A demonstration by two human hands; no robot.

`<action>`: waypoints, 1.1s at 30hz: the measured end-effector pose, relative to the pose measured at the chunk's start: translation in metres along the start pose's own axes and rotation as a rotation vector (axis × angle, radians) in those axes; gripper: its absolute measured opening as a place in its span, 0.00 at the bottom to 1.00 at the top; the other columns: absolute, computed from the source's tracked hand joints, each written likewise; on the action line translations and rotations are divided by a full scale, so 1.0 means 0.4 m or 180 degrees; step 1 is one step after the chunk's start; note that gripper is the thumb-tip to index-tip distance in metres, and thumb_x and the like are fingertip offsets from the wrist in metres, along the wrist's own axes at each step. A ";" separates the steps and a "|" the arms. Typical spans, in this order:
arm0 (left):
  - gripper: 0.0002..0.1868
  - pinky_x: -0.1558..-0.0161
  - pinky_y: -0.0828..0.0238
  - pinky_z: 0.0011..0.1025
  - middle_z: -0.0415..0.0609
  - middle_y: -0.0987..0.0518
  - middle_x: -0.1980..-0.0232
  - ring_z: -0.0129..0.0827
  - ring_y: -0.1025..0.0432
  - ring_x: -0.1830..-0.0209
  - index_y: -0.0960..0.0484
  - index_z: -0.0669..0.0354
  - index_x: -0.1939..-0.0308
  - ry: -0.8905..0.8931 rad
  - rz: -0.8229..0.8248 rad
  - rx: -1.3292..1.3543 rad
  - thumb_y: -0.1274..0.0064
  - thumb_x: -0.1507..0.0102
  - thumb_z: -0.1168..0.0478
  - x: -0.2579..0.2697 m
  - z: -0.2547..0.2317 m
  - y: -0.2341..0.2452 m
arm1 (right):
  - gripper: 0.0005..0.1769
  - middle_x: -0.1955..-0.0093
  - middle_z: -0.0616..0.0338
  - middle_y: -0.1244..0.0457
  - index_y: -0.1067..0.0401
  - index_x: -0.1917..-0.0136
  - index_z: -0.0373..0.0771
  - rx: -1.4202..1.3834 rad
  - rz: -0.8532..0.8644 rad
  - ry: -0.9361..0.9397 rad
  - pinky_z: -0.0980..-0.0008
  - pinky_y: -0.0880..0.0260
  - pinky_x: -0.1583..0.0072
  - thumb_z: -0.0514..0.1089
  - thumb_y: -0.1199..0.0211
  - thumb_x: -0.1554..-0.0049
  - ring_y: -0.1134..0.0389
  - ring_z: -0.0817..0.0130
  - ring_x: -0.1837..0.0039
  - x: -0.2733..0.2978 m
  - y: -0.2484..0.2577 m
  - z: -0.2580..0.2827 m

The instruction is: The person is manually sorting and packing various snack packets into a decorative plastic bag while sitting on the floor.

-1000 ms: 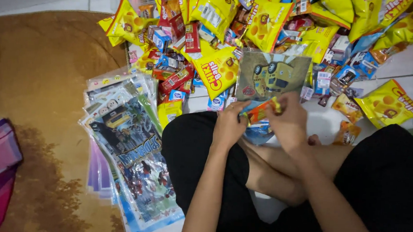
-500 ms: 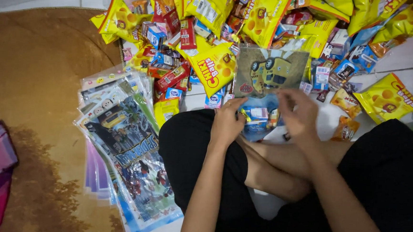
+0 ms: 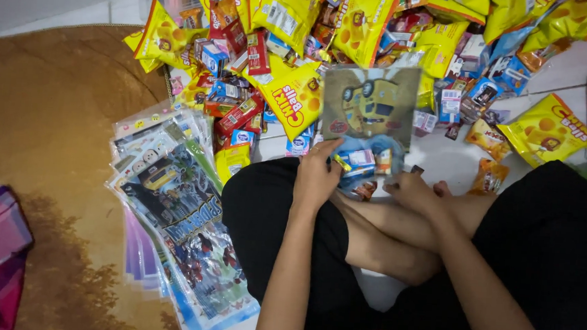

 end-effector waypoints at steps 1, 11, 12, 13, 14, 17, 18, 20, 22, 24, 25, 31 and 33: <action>0.27 0.38 0.28 0.47 0.50 0.20 0.40 0.53 0.26 0.38 0.18 0.53 0.37 -0.0019 -0.0018 -0.0024 0.53 0.40 0.69 0.000 0.007 -0.003 | 0.25 0.49 0.29 0.30 0.23 0.45 0.24 -0.0073 -0.0004 -0.0015 0.41 0.31 0.38 0.50 0.42 0.41 0.29 0.33 0.41 -0.013 -0.008 -0.008; 0.28 0.39 0.28 0.49 0.50 0.21 0.38 0.54 0.26 0.38 0.19 0.50 0.35 0.0147 0.0086 -0.0066 0.52 0.40 0.67 -0.006 -0.003 -0.002 | 0.23 0.39 0.42 0.30 0.29 0.31 0.37 0.0245 0.0715 0.0026 0.46 0.30 0.34 0.44 0.48 0.38 0.30 0.41 0.36 0.030 0.103 0.042; 0.28 0.39 0.28 0.49 0.50 0.21 0.38 0.54 0.26 0.38 0.19 0.50 0.35 0.0143 0.0102 -0.0064 0.52 0.40 0.67 -0.007 0.000 -0.005 | 0.23 0.39 0.42 0.30 0.29 0.31 0.37 0.0237 0.0713 0.0011 0.46 0.30 0.34 0.44 0.48 0.38 0.30 0.41 0.36 -0.009 0.102 -0.007; 0.28 0.39 0.28 0.48 0.51 0.21 0.38 0.54 0.26 0.37 0.19 0.52 0.35 0.0135 0.0104 -0.0055 0.52 0.40 0.68 -0.008 0.002 -0.006 | 0.23 0.36 0.43 0.31 0.29 0.31 0.42 0.0446 0.0864 0.0073 0.46 0.32 0.32 0.45 0.47 0.37 0.31 0.41 0.33 -0.046 0.096 -0.055; 0.27 0.39 0.28 0.47 0.51 0.21 0.38 0.54 0.26 0.37 0.19 0.53 0.36 0.0122 0.0095 -0.0045 0.52 0.40 0.68 -0.014 0.003 -0.006 | 0.23 0.34 0.45 0.31 0.29 0.30 0.46 0.0661 0.1009 0.0142 0.45 0.33 0.30 0.45 0.47 0.37 0.33 0.41 0.31 -0.088 0.095 -0.101; 0.27 0.39 0.28 0.47 0.53 0.21 0.39 0.55 0.26 0.38 0.19 0.55 0.36 0.0091 0.0097 -0.0025 0.52 0.40 0.69 -0.012 -0.008 -0.002 | 0.26 0.34 0.50 0.30 0.29 0.28 0.52 0.0895 0.1028 0.0010 0.51 0.31 0.31 0.46 0.45 0.39 0.30 0.47 0.32 -0.147 0.172 -0.223; 0.27 0.39 0.28 0.47 0.53 0.21 0.39 0.55 0.26 0.38 0.19 0.55 0.36 0.0088 0.0098 -0.0024 0.52 0.40 0.69 -0.009 -0.010 -0.002 | 0.26 0.34 0.50 0.30 0.29 0.28 0.52 0.0895 0.1025 0.0007 0.51 0.31 0.31 0.46 0.45 0.39 0.30 0.47 0.32 -0.145 0.212 -0.233; 0.26 0.39 0.28 0.48 0.53 0.21 0.39 0.54 0.27 0.37 0.18 0.55 0.37 0.0050 0.0052 -0.0136 0.50 0.40 0.68 -0.006 -0.015 0.001 | 0.22 0.40 0.33 0.29 0.22 0.35 0.39 0.0985 0.0520 0.0084 0.44 0.34 0.30 0.43 0.46 0.38 0.32 0.33 0.34 -0.150 0.308 -0.247; 0.26 0.39 0.28 0.47 0.52 0.20 0.40 0.53 0.26 0.37 0.18 0.54 0.37 0.0036 0.0038 -0.0136 0.50 0.41 0.68 -0.008 -0.014 -0.001 | 0.21 0.41 0.38 0.28 0.21 0.36 0.42 0.1100 0.0206 -0.0140 0.47 0.31 0.32 0.48 0.43 0.39 0.30 0.38 0.34 -0.166 0.344 -0.301; 0.26 0.39 0.28 0.46 0.51 0.20 0.40 0.52 0.26 0.38 0.18 0.54 0.38 0.0021 0.0028 -0.0140 0.50 0.41 0.68 -0.010 -0.012 -0.003 | 0.21 0.42 0.43 0.27 0.19 0.38 0.46 0.1205 -0.0110 -0.0363 0.51 0.28 0.34 0.52 0.40 0.40 0.28 0.43 0.35 -0.195 0.362 -0.370; 0.26 0.39 0.28 0.46 0.51 0.20 0.40 0.53 0.26 0.38 0.18 0.54 0.37 0.0021 0.0039 -0.0140 0.50 0.41 0.68 -0.012 -0.010 -0.006 | 0.21 0.43 0.45 0.27 0.19 0.39 0.47 0.1195 -0.0338 -0.0477 0.51 0.27 0.36 0.55 0.39 0.42 0.27 0.45 0.37 -0.217 0.364 -0.412; 0.27 0.39 0.28 0.46 0.52 0.20 0.40 0.53 0.27 0.37 0.18 0.54 0.37 0.0063 0.0103 -0.0124 0.51 0.40 0.70 -0.008 -0.033 0.005 | 0.27 0.38 0.40 0.30 0.26 0.33 0.42 0.0955 -0.0578 -0.0442 0.47 0.30 0.34 0.51 0.44 0.43 0.31 0.42 0.33 -0.252 0.326 -0.402; 0.27 0.39 0.28 0.46 0.52 0.20 0.40 0.53 0.26 0.37 0.18 0.54 0.37 0.0101 0.0100 -0.0116 0.51 0.40 0.70 -0.007 -0.033 0.007 | 0.30 0.36 0.43 0.31 0.29 0.29 0.44 0.0924 -0.0525 -0.0451 0.48 0.31 0.32 0.52 0.44 0.43 0.32 0.44 0.32 -0.230 0.332 -0.349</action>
Point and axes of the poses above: each hand's wrist, its own x-axis away from the middle knuckle, its own y-axis out of the back of the hand, z = x × y, the point moved 4 cm from there along -x, towards the middle knuckle
